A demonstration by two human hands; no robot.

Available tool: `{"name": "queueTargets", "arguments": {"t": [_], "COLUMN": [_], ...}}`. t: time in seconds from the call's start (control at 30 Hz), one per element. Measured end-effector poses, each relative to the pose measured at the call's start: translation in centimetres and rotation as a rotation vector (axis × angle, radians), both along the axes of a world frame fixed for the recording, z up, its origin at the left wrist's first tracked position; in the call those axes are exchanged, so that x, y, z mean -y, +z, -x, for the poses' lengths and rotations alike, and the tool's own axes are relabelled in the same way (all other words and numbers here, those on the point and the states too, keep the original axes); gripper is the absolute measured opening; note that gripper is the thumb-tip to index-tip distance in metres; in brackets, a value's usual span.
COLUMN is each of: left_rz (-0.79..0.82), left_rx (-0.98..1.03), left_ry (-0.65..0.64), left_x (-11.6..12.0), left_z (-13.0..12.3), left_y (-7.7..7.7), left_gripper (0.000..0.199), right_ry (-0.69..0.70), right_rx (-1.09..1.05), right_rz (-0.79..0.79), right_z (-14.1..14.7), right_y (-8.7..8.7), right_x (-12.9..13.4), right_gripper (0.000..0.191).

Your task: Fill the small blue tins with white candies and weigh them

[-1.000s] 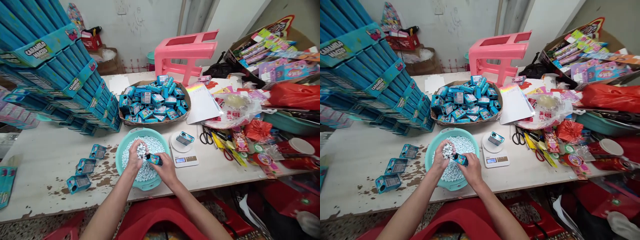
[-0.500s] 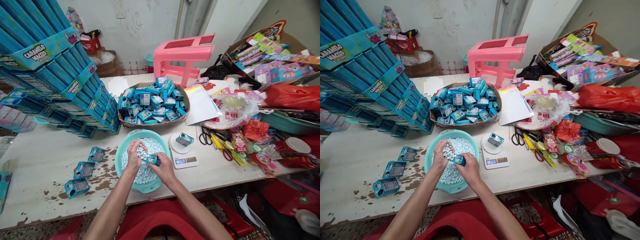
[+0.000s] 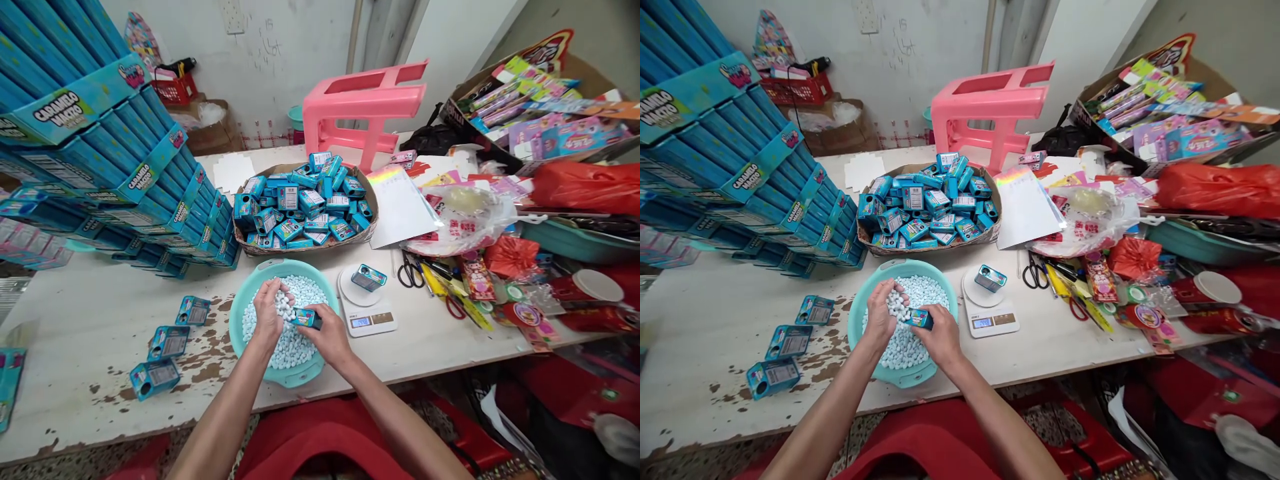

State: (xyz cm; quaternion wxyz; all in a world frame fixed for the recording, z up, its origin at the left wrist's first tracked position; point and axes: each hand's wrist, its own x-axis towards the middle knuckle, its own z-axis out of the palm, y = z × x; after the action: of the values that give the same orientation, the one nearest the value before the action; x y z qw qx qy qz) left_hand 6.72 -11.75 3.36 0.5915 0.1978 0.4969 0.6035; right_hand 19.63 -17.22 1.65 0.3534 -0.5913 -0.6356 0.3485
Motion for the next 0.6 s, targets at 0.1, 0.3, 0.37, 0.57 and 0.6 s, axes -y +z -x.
{"name": "queueTargets", "arguments": {"t": [0.1, 0.3, 0.37, 0.57, 0.6], "left_rz": [0.003, -0.028, -0.043, -0.026, -0.032], "left_rx": [0.002, -0.018, -0.033, -0.036, -0.05], "left_ry": [-0.015, -0.009, 0.017, -0.02, -0.018], "left_x": [0.0, -0.2, -0.3, -0.3, -0.3], "left_z": [-0.2, -0.3, -0.3, -0.6, -0.7], "left_y": [0.1, 0.8, 1.1, 1.6, 1.6], "left_gripper": [0.027, 0.027, 0.026, 0.026, 0.026], "right_ry": [0.007, -0.017, -0.004, -0.028, -0.024], "right_rx": [0.004, -0.023, -0.037, -0.044, -0.049], "right_rz": [0.012, 0.013, 0.003, 0.017, 0.019], "right_z": [0.0, 0.1, 0.1, -0.2, -0.2], "right_y": [0.0, 0.5, 0.6, 0.7, 0.7], "right_x": [-0.1, -0.3, -0.3, -0.4, -0.3], "right_gripper": [0.033, 0.032, 0.032, 0.033, 0.033]}}
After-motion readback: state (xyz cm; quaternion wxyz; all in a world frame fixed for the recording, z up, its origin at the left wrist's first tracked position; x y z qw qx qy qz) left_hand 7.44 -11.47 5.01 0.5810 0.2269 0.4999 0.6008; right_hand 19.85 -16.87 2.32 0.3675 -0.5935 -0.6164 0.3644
